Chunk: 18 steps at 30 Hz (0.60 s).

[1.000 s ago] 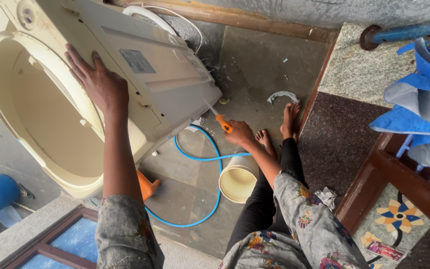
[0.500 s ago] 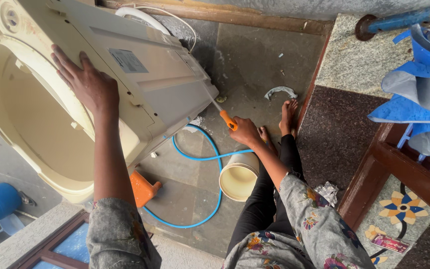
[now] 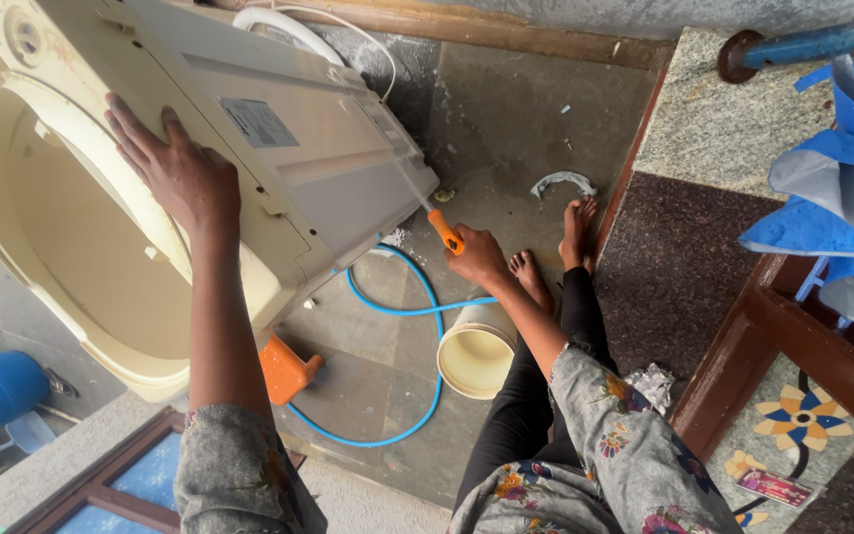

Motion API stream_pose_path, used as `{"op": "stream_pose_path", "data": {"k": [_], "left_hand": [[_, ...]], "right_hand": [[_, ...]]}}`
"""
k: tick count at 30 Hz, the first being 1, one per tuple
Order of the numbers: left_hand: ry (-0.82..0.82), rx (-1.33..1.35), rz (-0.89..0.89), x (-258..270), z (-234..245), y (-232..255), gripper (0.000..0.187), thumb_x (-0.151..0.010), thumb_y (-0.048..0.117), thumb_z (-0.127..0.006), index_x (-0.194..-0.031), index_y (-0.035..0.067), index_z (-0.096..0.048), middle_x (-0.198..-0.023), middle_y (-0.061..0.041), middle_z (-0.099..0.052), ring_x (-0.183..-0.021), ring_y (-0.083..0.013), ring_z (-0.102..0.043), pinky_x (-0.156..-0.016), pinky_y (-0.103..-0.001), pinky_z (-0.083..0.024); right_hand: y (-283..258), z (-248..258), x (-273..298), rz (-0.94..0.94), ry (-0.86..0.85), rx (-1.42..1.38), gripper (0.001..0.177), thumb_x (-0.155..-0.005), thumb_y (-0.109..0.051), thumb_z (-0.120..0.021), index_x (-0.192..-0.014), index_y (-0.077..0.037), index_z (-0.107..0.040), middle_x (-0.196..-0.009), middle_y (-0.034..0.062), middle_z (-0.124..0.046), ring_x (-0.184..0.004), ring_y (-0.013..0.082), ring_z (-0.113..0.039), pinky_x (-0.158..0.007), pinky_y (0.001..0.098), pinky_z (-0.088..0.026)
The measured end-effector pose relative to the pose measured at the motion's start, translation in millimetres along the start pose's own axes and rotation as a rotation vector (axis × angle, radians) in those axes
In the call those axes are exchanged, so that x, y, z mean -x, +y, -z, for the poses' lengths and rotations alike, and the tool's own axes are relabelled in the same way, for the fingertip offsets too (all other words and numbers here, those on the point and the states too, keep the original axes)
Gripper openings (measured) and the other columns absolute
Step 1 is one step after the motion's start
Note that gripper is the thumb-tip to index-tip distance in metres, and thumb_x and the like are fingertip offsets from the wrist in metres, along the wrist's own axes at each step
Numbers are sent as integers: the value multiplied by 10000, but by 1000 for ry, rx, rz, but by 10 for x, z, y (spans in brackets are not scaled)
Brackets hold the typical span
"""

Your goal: The person scrubs a washing machine drain hose with a cloth, attaches a spray nozzle to a hose, and sprays water inside and outside the washing machine.

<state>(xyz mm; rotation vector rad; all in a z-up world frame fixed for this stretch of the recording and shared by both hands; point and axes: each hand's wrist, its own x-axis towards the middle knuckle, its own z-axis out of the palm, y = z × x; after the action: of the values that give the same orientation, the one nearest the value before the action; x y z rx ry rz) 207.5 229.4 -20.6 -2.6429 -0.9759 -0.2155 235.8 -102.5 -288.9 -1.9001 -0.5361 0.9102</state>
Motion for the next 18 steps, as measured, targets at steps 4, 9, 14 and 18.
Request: {"op": "stream_pose_path", "data": {"k": [4, 9, 14, 18], "left_hand": [[-16, 17, 7, 33, 36, 17, 553, -854, -115, -544, -1401, -60, -609, -1718, -293, -127, -1584, -508, -139, -1295, -614, -195], [-16, 9, 15, 37, 43, 31, 547, -858, -114, -550, -1398, -51, -615, -1720, -282, -122, -1589, -504, -134, -1299, -614, -193], [-11, -2, 4, 47, 19, 9, 539, -878, -112, -550, -1410, -53, -613, -1732, -286, -117, -1595, -506, -139, -1309, -607, -194], [-8, 19, 6, 36, 51, 29, 540, -864, -103, -557, -1398, -57, -616, -1703, -284, -132, -1592, -509, -148, -1311, -601, -191]], "right_hand": [[2, 9, -5, -37, -19, -8, 203, -803, -202, -685, -922, -45, -634, -787, 218, -699, -809, 447, -686, -722, 508, -548], [-113, 33, -41, -2, -14, -27, 193, -811, -192, -688, -907, -38, -623, -772, 217, -689, -804, 454, -673, -706, 511, -533], [-350, 98, -131, 2, -2, -114, 208, -826, -194, -689, -910, -27, -599, -760, 216, -678, -804, 451, -668, -692, 504, -522], [-445, 145, -227, -85, -49, -131, 227, -823, -220, -680, -949, -39, -624, -792, 212, -697, -829, 433, -689, -732, 495, -532]]}}
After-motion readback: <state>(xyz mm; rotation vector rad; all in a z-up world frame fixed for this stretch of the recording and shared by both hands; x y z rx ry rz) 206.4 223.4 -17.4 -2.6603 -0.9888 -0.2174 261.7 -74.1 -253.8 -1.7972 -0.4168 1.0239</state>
